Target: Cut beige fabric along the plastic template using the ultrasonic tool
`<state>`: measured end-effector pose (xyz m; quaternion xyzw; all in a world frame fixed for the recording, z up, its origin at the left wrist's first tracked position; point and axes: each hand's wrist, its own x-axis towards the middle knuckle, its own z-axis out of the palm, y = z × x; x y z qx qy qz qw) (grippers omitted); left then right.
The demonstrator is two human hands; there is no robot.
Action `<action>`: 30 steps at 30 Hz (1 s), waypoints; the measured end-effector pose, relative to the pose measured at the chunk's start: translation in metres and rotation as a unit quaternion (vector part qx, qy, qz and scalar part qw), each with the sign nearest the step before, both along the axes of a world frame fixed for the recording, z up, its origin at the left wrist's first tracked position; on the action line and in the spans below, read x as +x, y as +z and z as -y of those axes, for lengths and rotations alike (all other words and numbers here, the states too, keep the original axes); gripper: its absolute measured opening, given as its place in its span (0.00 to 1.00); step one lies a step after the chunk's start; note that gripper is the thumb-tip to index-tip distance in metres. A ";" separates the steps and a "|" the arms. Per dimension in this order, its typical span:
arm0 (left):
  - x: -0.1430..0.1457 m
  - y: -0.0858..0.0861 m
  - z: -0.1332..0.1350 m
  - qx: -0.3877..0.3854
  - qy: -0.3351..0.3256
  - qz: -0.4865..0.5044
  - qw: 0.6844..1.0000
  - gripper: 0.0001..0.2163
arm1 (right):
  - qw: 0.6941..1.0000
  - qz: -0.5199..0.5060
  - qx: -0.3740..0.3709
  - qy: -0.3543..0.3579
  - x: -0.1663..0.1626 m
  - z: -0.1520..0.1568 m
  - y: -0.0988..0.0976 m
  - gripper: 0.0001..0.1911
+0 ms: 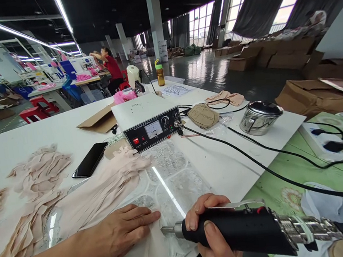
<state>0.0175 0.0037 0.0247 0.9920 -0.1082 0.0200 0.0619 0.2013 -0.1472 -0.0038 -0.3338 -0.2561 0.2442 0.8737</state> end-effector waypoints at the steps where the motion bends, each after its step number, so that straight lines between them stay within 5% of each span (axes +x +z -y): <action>1: 0.000 0.000 0.000 0.003 -0.001 -0.003 1.000 0.07 | 1.000 0.001 0.006 -0.018 0.001 -0.002 0.000 0.06; 11: 0.000 -0.002 0.000 -0.011 0.002 0.004 1.000 0.06 | 0.996 0.061 0.010 -0.071 -0.001 -0.027 -0.004 0.06; 20: -0.001 0.003 0.004 -0.065 0.035 -0.008 0.997 0.24 | 0.996 0.064 0.004 -0.068 0.000 -0.027 -0.009 0.05; 30: 0.000 0.004 0.015 -0.071 0.053 0.012 0.996 0.18 | 0.996 0.054 0.011 -0.066 0.000 -0.028 -0.005 0.04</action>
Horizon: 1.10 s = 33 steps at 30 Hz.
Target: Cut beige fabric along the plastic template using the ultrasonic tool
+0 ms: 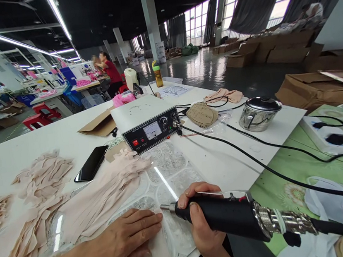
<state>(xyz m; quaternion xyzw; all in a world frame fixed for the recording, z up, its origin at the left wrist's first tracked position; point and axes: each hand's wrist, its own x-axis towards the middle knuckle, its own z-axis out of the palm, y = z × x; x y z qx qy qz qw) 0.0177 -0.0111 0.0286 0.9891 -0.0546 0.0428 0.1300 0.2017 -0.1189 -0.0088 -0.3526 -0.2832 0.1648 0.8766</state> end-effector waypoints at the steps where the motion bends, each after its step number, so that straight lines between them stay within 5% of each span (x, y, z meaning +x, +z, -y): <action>1: -0.001 0.000 0.000 0.006 -0.001 -0.002 1.000 0.18 | 1.000 0.000 0.000 -0.001 0.000 0.000 0.000 0.05; 33: -0.005 -0.009 0.005 -0.007 0.009 0.034 0.999 0.17 | 1.000 -0.013 0.002 0.002 -0.003 0.015 0.011 0.04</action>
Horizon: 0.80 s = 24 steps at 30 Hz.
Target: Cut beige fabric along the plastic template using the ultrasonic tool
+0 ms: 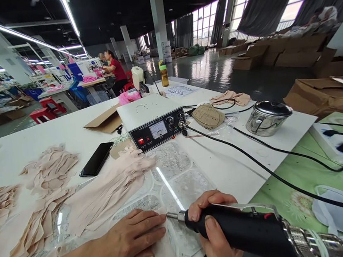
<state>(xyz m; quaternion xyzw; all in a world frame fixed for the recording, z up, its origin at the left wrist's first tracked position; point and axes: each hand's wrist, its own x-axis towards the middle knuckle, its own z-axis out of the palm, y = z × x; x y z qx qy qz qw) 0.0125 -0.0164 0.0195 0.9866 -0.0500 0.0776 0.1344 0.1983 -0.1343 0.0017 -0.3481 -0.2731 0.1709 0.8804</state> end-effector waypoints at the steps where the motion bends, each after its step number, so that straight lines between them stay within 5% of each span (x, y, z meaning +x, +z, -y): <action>1: 0.000 0.000 0.000 0.000 -0.001 0.003 1.000 0.17 | 1.000 -0.004 0.002 -0.002 0.000 -0.002 -0.001 0.05; 24: 0.001 -0.005 -0.001 0.016 -0.007 0.015 1.000 0.16 | 1.000 0.014 0.002 0.022 0.000 0.002 -0.003 0.03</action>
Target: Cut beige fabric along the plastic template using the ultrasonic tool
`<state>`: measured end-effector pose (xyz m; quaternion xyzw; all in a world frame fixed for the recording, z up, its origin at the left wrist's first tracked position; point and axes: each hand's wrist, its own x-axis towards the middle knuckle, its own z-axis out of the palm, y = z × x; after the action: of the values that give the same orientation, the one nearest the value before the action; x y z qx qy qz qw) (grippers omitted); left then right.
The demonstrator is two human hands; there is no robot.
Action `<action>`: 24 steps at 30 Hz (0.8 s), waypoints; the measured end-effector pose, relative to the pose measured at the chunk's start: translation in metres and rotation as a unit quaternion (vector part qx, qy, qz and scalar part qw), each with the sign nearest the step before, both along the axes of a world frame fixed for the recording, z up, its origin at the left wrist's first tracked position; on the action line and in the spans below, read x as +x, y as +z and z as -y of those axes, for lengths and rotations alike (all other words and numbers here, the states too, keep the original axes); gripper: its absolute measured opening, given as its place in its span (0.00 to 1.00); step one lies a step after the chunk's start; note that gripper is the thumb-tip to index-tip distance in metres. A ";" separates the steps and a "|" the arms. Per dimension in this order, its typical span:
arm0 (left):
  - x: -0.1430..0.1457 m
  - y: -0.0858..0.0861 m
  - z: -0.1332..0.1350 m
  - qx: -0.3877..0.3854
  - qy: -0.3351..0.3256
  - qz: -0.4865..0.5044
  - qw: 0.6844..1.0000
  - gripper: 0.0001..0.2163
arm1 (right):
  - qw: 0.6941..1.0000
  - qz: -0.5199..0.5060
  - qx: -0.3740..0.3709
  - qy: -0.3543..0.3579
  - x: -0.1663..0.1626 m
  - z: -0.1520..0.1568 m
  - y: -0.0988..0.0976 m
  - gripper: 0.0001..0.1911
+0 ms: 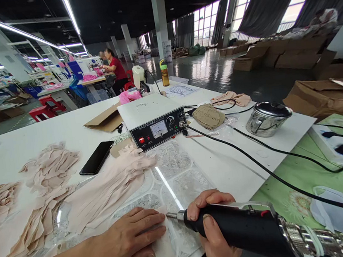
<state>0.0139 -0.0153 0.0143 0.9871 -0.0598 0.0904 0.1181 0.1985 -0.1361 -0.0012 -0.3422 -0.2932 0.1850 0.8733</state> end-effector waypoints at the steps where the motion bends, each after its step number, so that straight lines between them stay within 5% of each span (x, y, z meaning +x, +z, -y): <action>1: 0.000 0.000 0.000 0.000 0.000 0.000 1.000 0.16 | 1.000 0.002 0.001 0.000 0.000 0.000 -0.001 0.04; 24: 0.000 -0.002 -0.001 0.007 -0.006 -0.015 1.000 0.17 | 0.999 0.003 -0.028 0.038 -0.001 0.010 0.004 0.07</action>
<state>0.0143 -0.0147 0.0124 0.9887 -0.0643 0.0747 0.1129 0.1977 -0.1462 0.0025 -0.3553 -0.3038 0.2253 0.8548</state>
